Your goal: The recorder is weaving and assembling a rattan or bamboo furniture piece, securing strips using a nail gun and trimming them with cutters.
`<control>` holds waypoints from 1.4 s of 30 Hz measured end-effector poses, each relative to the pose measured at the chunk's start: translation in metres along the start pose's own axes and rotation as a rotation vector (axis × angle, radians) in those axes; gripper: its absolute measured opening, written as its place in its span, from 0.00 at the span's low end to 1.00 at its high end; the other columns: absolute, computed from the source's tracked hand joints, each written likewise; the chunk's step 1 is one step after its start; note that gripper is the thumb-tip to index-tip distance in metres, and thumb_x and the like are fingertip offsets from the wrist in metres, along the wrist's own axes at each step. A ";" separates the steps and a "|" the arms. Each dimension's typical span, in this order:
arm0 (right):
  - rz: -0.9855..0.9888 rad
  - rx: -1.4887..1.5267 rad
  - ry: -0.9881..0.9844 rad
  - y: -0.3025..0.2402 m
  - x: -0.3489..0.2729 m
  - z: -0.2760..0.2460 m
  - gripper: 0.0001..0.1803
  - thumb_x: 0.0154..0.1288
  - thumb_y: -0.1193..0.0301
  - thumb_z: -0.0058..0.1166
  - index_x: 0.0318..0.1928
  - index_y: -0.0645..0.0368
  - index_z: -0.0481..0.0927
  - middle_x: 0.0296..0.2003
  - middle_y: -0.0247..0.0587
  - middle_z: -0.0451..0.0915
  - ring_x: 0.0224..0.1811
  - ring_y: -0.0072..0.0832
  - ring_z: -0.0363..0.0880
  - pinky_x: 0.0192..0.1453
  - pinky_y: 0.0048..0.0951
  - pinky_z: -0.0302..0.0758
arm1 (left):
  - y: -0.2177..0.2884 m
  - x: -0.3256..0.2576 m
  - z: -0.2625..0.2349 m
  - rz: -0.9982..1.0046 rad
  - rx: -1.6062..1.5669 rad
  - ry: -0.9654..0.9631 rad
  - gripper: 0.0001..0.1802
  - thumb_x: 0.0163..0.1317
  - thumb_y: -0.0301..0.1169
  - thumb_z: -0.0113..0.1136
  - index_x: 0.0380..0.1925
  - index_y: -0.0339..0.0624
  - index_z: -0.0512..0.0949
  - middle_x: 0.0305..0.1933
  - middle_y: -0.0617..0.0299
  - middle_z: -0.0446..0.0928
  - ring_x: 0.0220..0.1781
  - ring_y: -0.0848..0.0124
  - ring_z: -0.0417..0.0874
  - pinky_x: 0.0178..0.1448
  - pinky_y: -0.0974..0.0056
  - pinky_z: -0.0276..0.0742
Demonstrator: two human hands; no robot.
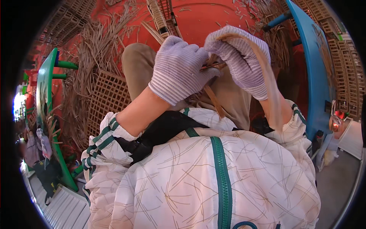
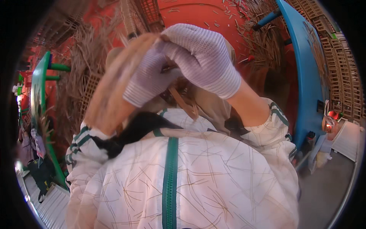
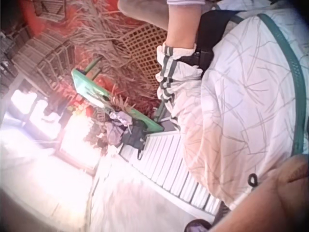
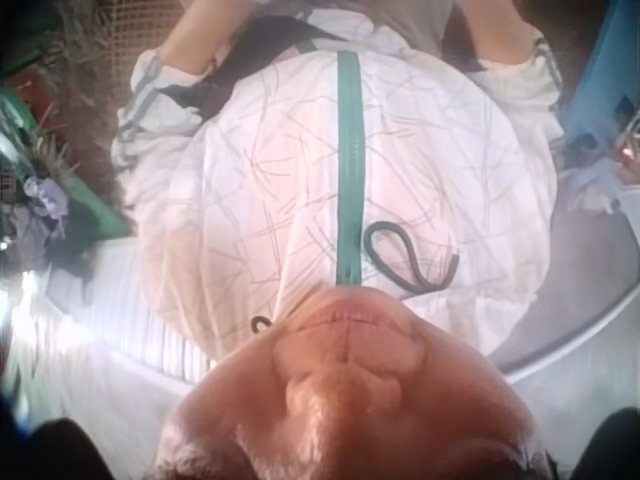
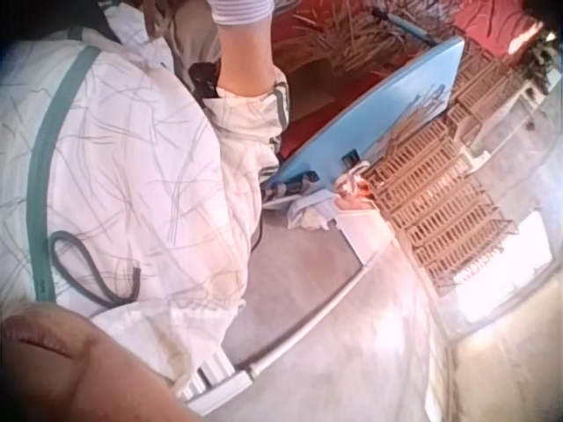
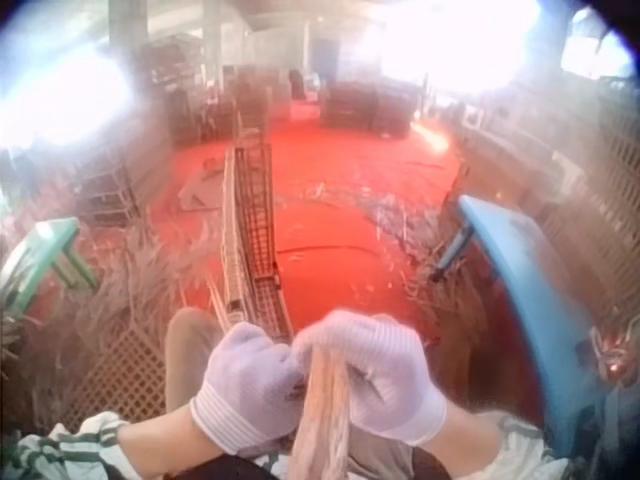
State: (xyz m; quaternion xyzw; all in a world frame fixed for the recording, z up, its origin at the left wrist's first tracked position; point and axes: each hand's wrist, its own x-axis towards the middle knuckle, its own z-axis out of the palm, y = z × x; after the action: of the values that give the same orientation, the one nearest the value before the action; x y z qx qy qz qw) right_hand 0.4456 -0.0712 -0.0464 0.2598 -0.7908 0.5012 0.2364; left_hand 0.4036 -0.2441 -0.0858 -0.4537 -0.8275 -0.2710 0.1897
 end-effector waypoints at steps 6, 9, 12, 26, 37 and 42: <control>0.221 0.282 0.125 -0.006 -0.005 0.005 0.08 0.68 0.73 0.59 0.42 0.66 0.83 0.28 0.36 0.83 0.28 0.18 0.80 0.32 0.21 0.77 | 0.001 0.000 -0.011 0.066 0.101 0.038 0.21 0.44 0.50 0.72 0.23 0.47 0.77 0.20 0.64 0.75 0.25 0.63 0.78 0.43 0.59 0.69; 0.288 0.287 0.086 -0.015 -0.002 0.001 0.10 0.71 0.69 0.56 0.45 0.64 0.82 0.32 0.34 0.82 0.30 0.16 0.77 0.32 0.18 0.72 | -0.001 0.001 -0.013 0.067 0.106 0.037 0.21 0.45 0.51 0.71 0.23 0.47 0.77 0.20 0.63 0.75 0.24 0.63 0.78 0.43 0.58 0.69; 0.263 0.362 0.130 -0.018 0.002 0.000 0.10 0.71 0.70 0.56 0.45 0.64 0.82 0.33 0.35 0.82 0.31 0.18 0.78 0.33 0.19 0.73 | -0.002 0.001 -0.013 0.064 0.126 0.020 0.22 0.47 0.52 0.70 0.25 0.47 0.76 0.20 0.62 0.76 0.24 0.63 0.78 0.42 0.59 0.68; 0.152 0.243 0.164 -0.018 0.035 -0.007 0.10 0.69 0.69 0.58 0.42 0.62 0.84 0.29 0.33 0.83 0.26 0.13 0.76 0.29 0.16 0.71 | -0.010 0.018 -0.007 0.138 0.137 -0.064 0.20 0.52 0.52 0.67 0.25 0.48 0.75 0.17 0.63 0.74 0.23 0.63 0.78 0.41 0.60 0.68; 0.210 0.112 -0.311 -0.005 0.029 -0.046 0.11 0.68 0.72 0.59 0.48 0.62 0.83 0.36 0.36 0.85 0.42 0.19 0.82 0.51 0.24 0.79 | -0.012 0.014 0.001 0.130 0.118 -0.024 0.18 0.54 0.49 0.66 0.23 0.48 0.75 0.16 0.62 0.75 0.21 0.63 0.77 0.40 0.59 0.69; 0.374 0.233 -0.110 -0.003 0.016 -0.038 0.09 0.72 0.71 0.53 0.44 0.64 0.82 0.34 0.37 0.84 0.37 0.21 0.83 0.45 0.23 0.79 | -0.015 0.014 -0.002 0.127 0.137 -0.039 0.20 0.52 0.51 0.67 0.23 0.48 0.75 0.17 0.62 0.75 0.21 0.63 0.77 0.40 0.60 0.69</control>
State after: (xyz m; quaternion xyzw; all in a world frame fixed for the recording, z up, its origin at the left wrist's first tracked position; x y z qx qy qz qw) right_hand 0.4400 -0.0408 -0.0196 0.1612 -0.7738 0.6092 0.0645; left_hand 0.3834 -0.2429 -0.0810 -0.4966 -0.8170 -0.1925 0.2210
